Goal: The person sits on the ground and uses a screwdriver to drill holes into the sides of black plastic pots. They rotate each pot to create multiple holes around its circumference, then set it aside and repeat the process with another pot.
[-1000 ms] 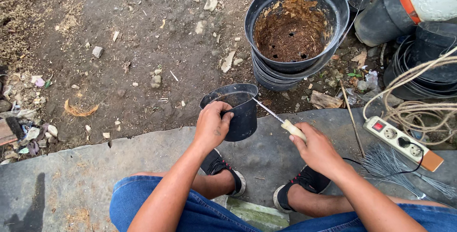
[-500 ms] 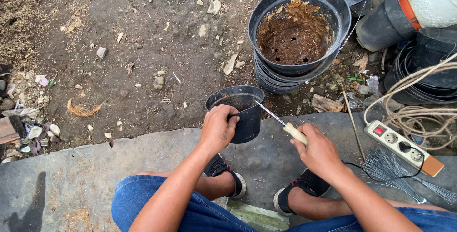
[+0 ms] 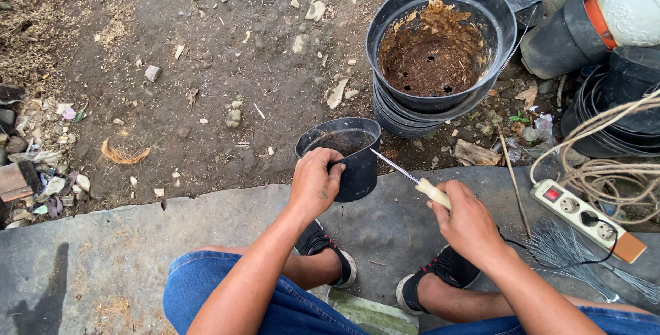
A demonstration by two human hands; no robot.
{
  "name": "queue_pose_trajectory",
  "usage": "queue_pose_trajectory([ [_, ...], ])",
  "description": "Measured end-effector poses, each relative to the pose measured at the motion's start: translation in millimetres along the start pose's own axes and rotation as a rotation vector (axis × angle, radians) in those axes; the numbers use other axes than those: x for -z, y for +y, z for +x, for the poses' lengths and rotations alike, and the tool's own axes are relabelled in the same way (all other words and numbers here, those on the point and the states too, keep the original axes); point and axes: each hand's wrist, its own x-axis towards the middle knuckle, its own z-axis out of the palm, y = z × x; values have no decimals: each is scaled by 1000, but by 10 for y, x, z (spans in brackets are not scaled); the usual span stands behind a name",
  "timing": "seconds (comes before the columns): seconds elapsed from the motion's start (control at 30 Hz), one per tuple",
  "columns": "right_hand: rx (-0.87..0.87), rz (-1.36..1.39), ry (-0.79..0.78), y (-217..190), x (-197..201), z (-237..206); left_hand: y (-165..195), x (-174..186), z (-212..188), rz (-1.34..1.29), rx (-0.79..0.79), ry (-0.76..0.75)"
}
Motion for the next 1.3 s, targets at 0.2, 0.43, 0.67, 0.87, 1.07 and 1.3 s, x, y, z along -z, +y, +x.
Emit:
queue_pose_trajectory([
  [0.2,17,-4,-4,-19,-7,-31,-9,-1,-12,-4,8,-6],
  [0.43,-23,59,-101,-125,44,-34,-1,-14,-19,4,15,-10],
  [0.67,13,69,-115,-158,44,-63,-13,-60,-48,44,-24,7],
  [0.87,16,71,-123,-144,29,-46,-14,-74,-51,40,-74,39],
  [1.07,34,56,-119,-139,17,-51,3,-88,-47,61,-93,44],
  [1.3,-36,-67,-240,-121,-11,-38,-97,-428,-65,118,-154,45],
])
